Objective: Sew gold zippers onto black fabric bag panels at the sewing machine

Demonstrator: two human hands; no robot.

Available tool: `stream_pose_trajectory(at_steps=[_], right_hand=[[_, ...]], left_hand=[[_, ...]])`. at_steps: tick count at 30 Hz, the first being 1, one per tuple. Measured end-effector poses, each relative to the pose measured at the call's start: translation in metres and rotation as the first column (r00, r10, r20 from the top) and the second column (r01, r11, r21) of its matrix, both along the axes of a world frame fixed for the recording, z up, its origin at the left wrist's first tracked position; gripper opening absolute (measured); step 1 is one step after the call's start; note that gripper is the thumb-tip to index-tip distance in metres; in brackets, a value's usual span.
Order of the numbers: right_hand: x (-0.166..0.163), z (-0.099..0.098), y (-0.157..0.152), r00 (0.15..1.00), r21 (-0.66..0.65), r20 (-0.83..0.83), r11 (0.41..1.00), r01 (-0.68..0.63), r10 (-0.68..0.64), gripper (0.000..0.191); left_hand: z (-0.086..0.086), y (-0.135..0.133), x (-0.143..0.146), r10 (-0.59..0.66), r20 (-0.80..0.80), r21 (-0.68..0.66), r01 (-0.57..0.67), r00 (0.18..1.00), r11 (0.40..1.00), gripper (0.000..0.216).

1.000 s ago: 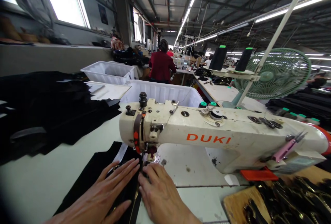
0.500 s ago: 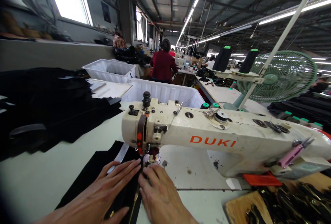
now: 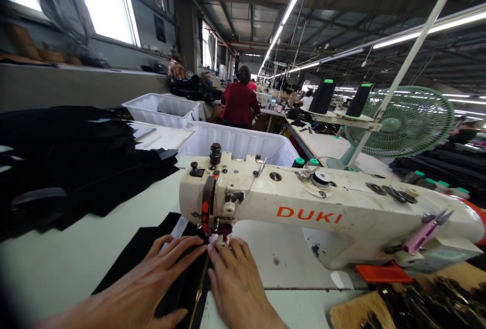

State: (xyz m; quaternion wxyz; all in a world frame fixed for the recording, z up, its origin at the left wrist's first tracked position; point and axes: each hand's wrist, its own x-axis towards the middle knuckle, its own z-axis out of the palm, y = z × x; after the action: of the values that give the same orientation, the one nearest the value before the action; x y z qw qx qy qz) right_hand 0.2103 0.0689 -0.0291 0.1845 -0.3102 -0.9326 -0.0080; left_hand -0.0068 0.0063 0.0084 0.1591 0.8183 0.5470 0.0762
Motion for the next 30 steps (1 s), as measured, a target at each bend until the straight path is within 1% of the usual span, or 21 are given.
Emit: stream_pose_trajectory(at_steps=[3, 6, 11, 15, 18, 22, 27, 30], right_hand=[[-0.001, 0.000, 0.003, 0.999, 0.037, 0.018, 0.999, 0.034, -0.035, 0.042], [-0.002, 0.000, 0.005, 0.998, 0.058, 0.021, 0.997, 0.052, -0.053, 0.043], [-0.004, -0.001, 0.007, 0.999, 0.078, 0.017, 0.997, 0.026, -0.027, 0.043], [-0.005, -0.006, 0.008, 0.999, 0.087, -0.004, 0.995, 0.041, -0.041, 0.044], [-0.004, -0.012, 0.007, 0.999, 0.081, -0.032, 0.996, 0.044, -0.041, 0.044], [-0.001, -0.018, 0.006, 0.998, 0.041, -0.061, 0.998, 0.038, -0.035, 0.043], [-0.002, -0.014, 0.006, 0.998, -0.016, -0.059, 0.999, 0.028, -0.029, 0.044], [-0.001, -0.010, 0.005, 0.998, -0.034, -0.060, 0.999, 0.021, -0.023, 0.045]], left_hand=[[-0.013, 0.005, -0.005, -0.026, 0.038, 0.082, 0.022, 0.999, 0.996, 0.082], [-0.019, 0.007, -0.006, -0.039, 0.059, 0.138, 0.030, 0.998, 0.990, 0.083], [-0.016, 0.006, -0.002, -0.043, 0.070, 0.159, 0.031, 0.997, 0.987, 0.083], [-0.014, 0.007, 0.000, -0.028, 0.058, 0.175, 0.017, 0.998, 0.984, 0.081], [-0.016, 0.007, -0.001, -0.031, 0.057, 0.184, 0.020, 0.998, 0.983, 0.078], [-0.019, 0.006, -0.001, -0.048, 0.063, 0.217, 0.034, 0.997, 0.976, 0.076], [-0.017, 0.005, 0.000, -0.053, 0.064, 0.218, 0.037, 0.997, 0.975, 0.074], [-0.018, 0.005, 0.000, -0.073, 0.074, 0.245, 0.053, 0.995, 0.968, 0.072]])
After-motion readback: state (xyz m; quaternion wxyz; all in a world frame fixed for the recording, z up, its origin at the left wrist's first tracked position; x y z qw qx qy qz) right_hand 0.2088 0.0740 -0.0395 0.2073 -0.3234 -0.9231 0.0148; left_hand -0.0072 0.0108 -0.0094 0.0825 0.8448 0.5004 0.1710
